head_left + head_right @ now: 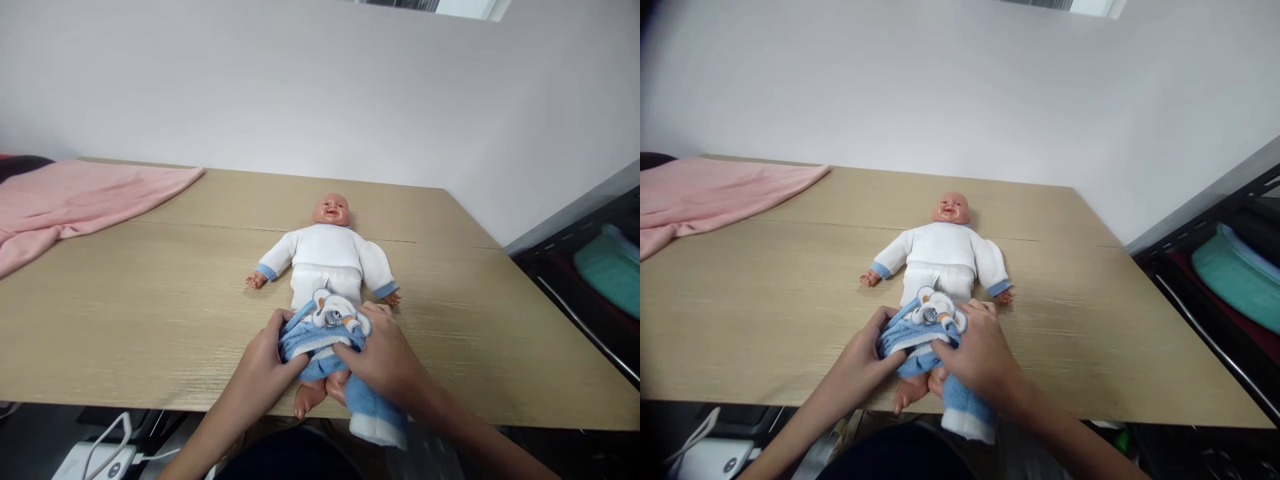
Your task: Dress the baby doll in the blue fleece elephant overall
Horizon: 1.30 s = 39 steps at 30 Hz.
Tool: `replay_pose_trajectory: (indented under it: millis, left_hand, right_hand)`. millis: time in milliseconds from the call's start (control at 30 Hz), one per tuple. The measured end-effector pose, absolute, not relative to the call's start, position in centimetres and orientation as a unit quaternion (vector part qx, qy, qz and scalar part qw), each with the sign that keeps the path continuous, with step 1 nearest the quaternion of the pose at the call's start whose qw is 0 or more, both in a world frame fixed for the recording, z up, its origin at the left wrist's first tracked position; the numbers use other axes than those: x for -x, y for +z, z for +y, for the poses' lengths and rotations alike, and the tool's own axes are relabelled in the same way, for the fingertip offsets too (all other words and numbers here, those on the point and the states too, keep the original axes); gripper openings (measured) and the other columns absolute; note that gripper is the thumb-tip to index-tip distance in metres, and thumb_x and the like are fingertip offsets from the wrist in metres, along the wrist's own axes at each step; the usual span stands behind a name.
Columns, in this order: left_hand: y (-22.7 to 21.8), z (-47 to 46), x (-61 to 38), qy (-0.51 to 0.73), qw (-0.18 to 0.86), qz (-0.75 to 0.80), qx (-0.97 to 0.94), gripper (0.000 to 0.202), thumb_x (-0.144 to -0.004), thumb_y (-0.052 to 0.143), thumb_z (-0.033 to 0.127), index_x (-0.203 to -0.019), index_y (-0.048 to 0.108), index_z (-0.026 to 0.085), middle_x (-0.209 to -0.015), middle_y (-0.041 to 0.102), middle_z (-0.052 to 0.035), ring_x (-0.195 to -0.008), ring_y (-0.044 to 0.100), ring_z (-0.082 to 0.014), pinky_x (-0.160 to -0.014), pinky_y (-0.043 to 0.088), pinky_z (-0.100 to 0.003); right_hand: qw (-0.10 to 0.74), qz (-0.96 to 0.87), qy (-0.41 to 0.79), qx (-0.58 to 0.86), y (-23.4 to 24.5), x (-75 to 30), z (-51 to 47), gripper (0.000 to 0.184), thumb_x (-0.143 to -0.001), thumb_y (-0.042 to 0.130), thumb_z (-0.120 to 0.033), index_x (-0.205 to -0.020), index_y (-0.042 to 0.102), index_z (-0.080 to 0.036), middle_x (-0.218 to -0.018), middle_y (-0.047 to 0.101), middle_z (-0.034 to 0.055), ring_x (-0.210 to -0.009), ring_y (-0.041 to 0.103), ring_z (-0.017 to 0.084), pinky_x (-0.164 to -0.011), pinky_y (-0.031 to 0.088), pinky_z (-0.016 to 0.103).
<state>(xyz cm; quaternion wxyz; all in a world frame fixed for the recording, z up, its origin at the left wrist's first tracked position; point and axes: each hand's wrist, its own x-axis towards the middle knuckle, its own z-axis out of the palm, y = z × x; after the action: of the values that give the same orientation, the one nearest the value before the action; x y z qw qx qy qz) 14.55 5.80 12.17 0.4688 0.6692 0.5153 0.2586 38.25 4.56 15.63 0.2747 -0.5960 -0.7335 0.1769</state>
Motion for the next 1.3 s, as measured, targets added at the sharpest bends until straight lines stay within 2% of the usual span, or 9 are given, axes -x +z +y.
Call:
replay_pose_trajectory:
  millis: [133, 267, 400, 600, 733, 833, 967, 1133, 1300]
  left_hand:
    - [11.8, 6.7, -15.3, 0.283, 0.507, 0.497, -0.645, 0.039, -0.088, 0.064, 0.023, -0.126, 0.055, 0.024, -0.114, 0.068, -0.002, -0.103, 0.066, -0.0263, -0.094, 0.049, -0.04]
    - [11.4, 8.0, -16.0, 0.288, 0.518, 0.492, -0.638, 0.036, -0.091, 0.063, 0.023, -0.127, 0.056, 0.024, -0.115, 0.067, -0.0021, -0.104, 0.065, -0.026, -0.096, 0.048, -0.04]
    - [11.4, 9.9, -16.4, 0.292, 0.51, 0.487, -0.646, 0.038, -0.092, 0.063, 0.024, -0.129, 0.056, 0.023, -0.116, 0.067, -0.0024, -0.104, 0.064, -0.0259, -0.095, 0.048, -0.04]
    - [12.5, 11.9, -16.4, 0.266, 0.481, 0.499, -0.671, 0.037, -0.092, 0.063, 0.027, -0.128, 0.057, 0.022, -0.115, 0.071, -0.0036, -0.102, 0.065, -0.0274, -0.092, 0.047, -0.041]
    - [13.5, 10.7, -15.7, 0.268, 0.478, 0.501, -0.67, 0.036, -0.092, 0.065, 0.03, -0.127, 0.058, 0.024, -0.119, 0.072, -0.0031, -0.105, 0.066, -0.0276, -0.092, 0.047, -0.041]
    - [13.9, 9.0, -14.8, 0.263, 0.501, 0.503, -0.653, 0.032, -0.092, 0.066, 0.031, -0.122, 0.059, 0.025, -0.112, 0.071, -0.0013, -0.102, 0.066, -0.0272, -0.089, 0.047, -0.038]
    - [13.9, 6.9, -13.7, 0.239, 0.522, 0.503, -0.646, 0.033, -0.092, 0.066, 0.029, -0.124, 0.059, 0.026, -0.112, 0.072, -0.0013, -0.104, 0.067, -0.0281, -0.094, 0.048, -0.039]
    - [13.7, 4.9, -12.9, 0.187, 0.54, 0.485, -0.663, 0.03, -0.095, 0.064, 0.03, -0.125, 0.059, 0.027, -0.121, 0.075, -0.0036, -0.116, 0.069, -0.0316, -0.101, 0.047, -0.041]
    - [13.0, 3.8, -12.6, 0.151, 0.53, 0.479, -0.683, 0.029, -0.097, 0.061, 0.032, -0.125, 0.058, 0.027, -0.118, 0.075, -0.005, -0.108, 0.069, -0.0315, -0.098, 0.047, -0.043]
  right_hand:
    - [0.314, -0.723, 0.219, 0.575, 14.5, -39.0, 5.4, 0.01, -0.082, 0.069, -0.015, -0.089, 0.07, -0.022, -0.094, 0.076, 0.0043, -0.092, 0.071, 0.026, -0.089, 0.052, 0.039]
    - [0.327, -0.722, 0.213, 0.572, 13.6, -39.6, 6.3, 0.008, -0.084, 0.067, -0.015, -0.083, 0.066, -0.023, -0.089, 0.073, 0.0037, -0.087, 0.069, 0.025, -0.085, 0.053, 0.038]
    - [0.318, -0.726, 0.197, 0.577, 13.0, -40.0, 8.0, 0.005, -0.088, 0.067, -0.019, -0.089, 0.068, -0.023, -0.092, 0.075, 0.0045, -0.088, 0.067, 0.025, -0.088, 0.053, 0.039]
    - [0.293, -0.749, 0.145, 0.576, 13.4, -40.4, 10.6, 0.012, -0.086, 0.069, -0.024, -0.078, 0.06, -0.024, -0.09, 0.074, 0.0057, -0.087, 0.067, 0.025, -0.086, 0.047, 0.039]
    - [0.234, -0.751, 0.107, 0.608, 15.2, -39.5, 9.2, 0.021, -0.09, 0.07, -0.029, -0.073, 0.059, -0.023, -0.078, 0.071, 0.004, -0.075, 0.059, 0.021, -0.074, 0.035, 0.037]
    - [0.185, -0.756, 0.111, 0.618, 16.6, -38.7, 7.4, 0.032, -0.092, 0.072, -0.037, -0.068, 0.058, -0.023, -0.069, 0.065, 0.0022, -0.066, 0.048, 0.018, -0.069, 0.025, 0.037]
    - [0.108, -0.754, 0.169, 0.625, 17.8, -37.9, 5.9, 0.051, -0.092, 0.074, -0.044, -0.058, 0.042, -0.023, -0.055, 0.049, -0.0008, -0.057, 0.03, 0.014, -0.065, 0.016, 0.039]
    - [0.09, -0.769, 0.257, 0.578, 18.8, -37.4, 4.5, 0.046, -0.088, 0.076, -0.028, -0.061, 0.039, -0.023, -0.056, 0.058, -0.002, -0.052, 0.036, 0.013, -0.06, 0.017, 0.037]
    - [0.069, -0.781, 0.238, 0.573, 18.2, -37.2, 3.7, 0.044, -0.083, 0.082, -0.027, -0.06, 0.044, -0.023, -0.059, 0.06, -0.0016, -0.055, 0.037, 0.013, -0.06, 0.02, 0.036]
